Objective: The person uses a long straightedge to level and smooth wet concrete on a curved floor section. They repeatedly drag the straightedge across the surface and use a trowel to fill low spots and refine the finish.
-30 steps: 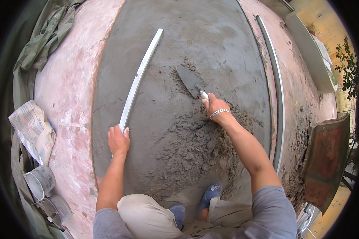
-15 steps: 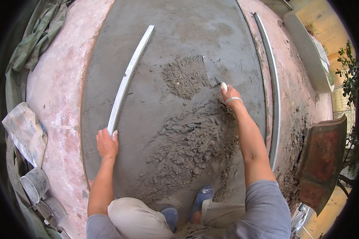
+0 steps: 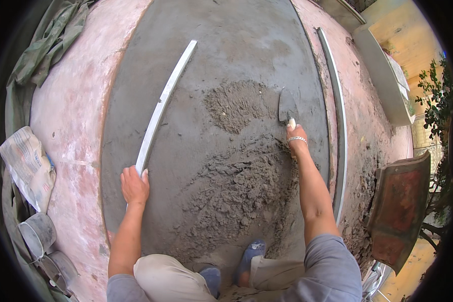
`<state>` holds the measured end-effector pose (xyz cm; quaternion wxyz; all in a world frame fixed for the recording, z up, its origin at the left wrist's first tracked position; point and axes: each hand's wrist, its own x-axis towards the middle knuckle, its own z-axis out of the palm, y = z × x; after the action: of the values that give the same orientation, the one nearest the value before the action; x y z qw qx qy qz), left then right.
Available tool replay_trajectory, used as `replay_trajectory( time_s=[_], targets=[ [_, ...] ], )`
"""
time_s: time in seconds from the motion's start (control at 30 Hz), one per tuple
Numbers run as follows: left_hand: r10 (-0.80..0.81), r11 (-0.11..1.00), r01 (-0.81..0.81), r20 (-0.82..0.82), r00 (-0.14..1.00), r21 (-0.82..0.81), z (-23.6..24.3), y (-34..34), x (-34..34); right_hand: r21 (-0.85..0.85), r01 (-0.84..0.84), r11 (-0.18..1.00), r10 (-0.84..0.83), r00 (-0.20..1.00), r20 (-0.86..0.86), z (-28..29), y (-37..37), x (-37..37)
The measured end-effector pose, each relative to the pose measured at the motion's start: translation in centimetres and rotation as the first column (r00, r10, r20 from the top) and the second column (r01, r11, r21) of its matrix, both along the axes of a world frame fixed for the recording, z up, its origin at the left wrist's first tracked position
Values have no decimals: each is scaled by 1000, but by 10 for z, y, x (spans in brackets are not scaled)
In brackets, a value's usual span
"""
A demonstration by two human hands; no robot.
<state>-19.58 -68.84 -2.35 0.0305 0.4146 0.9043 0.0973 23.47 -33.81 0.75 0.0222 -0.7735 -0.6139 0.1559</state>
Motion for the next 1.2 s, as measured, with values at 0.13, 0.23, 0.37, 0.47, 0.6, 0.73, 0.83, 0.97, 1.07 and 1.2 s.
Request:
replay_trajectory(
  time_s=[0.13,0.23,0.37,0.47,0.6,0.73,0.83,0.97,1.07,1.2],
  targets=[
    [1,1000,-1,-2,1000,-20,0,0,-1,116,-119,986,118,993,19,10,-6,-54],
    [7,1000,-7,1,1000,-30,2,2,0,46,-237,970,231,966,114,6,1,-80],
    [9,1000,-9,12,1000,5,4,3,1,41,-279,959,269,950,156,-3,5,-85],
    [13,1000,-13,28,1000,-8,4,2,1,83,-308,948,293,944,149,-6,7,-83],
    [2,1000,-2,14,1000,-2,4,3,0,12,-319,948,310,927,212,-4,11,-84],
    [1,1000,-1,11,1000,-8,4,2,0,140,-319,937,298,943,152,-5,12,-86],
    [3,1000,-3,9,1000,-6,4,2,0,9,-331,943,323,924,203,-7,14,-85],
    [10,1000,-10,18,1000,-9,4,2,0,173,-317,932,307,948,87,-10,13,-84],
    [-1,1000,1,11,1000,1,4,2,-1,-3,-347,938,340,918,205,-10,14,-84],
    [4,1000,-4,18,1000,2,4,2,-1,117,-319,941,304,944,124,-11,11,-84]
  ],
)
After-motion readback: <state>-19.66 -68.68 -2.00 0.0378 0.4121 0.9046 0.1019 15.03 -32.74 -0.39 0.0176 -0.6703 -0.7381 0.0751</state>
